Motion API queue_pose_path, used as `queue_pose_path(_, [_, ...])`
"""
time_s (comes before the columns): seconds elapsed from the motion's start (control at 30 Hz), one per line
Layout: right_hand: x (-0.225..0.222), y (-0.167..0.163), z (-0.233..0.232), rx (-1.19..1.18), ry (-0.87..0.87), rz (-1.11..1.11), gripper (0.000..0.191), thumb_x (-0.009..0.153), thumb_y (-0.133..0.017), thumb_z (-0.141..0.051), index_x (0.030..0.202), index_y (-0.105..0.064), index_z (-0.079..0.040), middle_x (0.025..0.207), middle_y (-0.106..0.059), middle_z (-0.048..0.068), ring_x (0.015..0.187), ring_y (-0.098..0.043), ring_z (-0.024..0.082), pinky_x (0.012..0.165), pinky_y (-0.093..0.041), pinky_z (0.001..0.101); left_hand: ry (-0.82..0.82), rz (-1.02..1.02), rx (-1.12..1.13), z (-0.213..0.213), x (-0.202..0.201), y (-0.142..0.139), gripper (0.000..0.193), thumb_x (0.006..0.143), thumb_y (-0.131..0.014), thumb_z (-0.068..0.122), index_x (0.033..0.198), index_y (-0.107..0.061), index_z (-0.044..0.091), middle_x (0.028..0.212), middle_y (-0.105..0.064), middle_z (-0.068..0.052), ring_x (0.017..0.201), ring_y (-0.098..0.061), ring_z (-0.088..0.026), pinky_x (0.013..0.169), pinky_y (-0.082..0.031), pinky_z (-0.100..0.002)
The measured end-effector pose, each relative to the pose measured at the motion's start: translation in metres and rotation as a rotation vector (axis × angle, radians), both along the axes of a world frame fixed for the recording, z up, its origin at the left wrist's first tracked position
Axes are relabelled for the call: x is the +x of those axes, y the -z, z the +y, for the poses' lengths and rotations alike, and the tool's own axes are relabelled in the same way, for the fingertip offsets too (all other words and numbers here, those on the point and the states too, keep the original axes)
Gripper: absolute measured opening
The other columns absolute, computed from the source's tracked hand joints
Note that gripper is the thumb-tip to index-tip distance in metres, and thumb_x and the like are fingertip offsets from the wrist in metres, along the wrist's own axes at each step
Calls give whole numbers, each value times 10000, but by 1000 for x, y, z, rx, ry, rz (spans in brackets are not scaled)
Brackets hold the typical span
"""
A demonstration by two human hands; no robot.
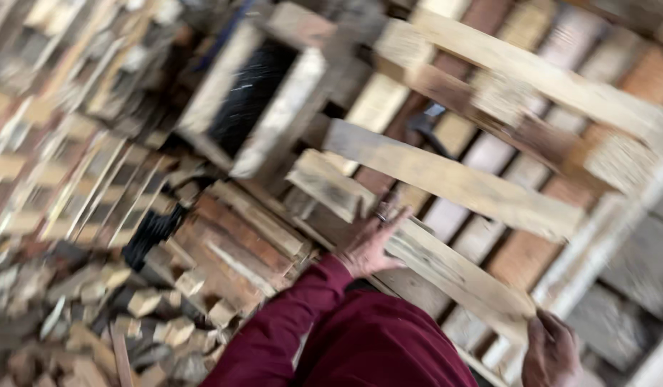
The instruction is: The person assembles wooden pallets by placing planks onto a pallet frame and hammering nails to secure them. They repeatedly pick up planks, position them, and drive nails with a hammer.
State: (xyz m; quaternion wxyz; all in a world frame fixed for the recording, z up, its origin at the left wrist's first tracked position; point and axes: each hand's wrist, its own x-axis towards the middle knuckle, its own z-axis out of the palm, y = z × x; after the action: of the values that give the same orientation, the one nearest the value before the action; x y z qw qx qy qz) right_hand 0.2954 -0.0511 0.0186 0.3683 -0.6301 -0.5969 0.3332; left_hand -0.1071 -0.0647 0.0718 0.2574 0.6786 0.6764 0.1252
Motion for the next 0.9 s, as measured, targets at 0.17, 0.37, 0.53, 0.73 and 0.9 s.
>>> queue_pose_path(0.17, [-110,3,50,50,-288,-23,136,1034,-709,-74,1110,-719,39,909,-711,121,802,-664,171,802,-523,263,-631,-518,530,-49,-55,11,798,954,-702,489,1571,-411,75,1641,-401,-174,1531,-418,-331,1245,-389,-507])
queue_pose_path(0.37, [-342,-57,61,-113,-798,-60,176,922,-708,-43,1091,-742,-5,906,-767,73,866,-755,141,801,-585,269,-1376,-965,860,-61,-220,58,372,1043,-633,369,1184,-691,29,1045,-736,-116,889,-705,-183,786,-631,-357])
queue_pose_path(0.53, [-568,-74,72,30,-1313,-47,183,895,-699,-32,1075,-733,-33,927,-738,79,752,-733,177,624,-583,295,-1600,-1032,989,-48,-347,84,319,1056,-575,382,1088,-647,72,863,-689,-30,673,-617,-113,579,-528,-298])
queue_pose_path(0.73, [-783,-24,73,446,-1525,-123,161,934,-714,-70,1086,-705,-19,1056,-710,133,950,-658,293,799,-562,411,-1732,-1189,1179,-32,-390,104,276,1090,-563,327,1051,-601,56,812,-643,-34,581,-540,-81,477,-441,-249])
queue_pose_path(0.9, [-855,3,70,624,-1522,-645,434,837,-748,-265,1184,-636,-30,1177,-610,158,1091,-568,325,901,-465,488,-1718,-1117,1160,-33,-385,122,209,1096,-556,250,1061,-617,53,812,-664,-40,532,-517,-67,447,-427,-220])
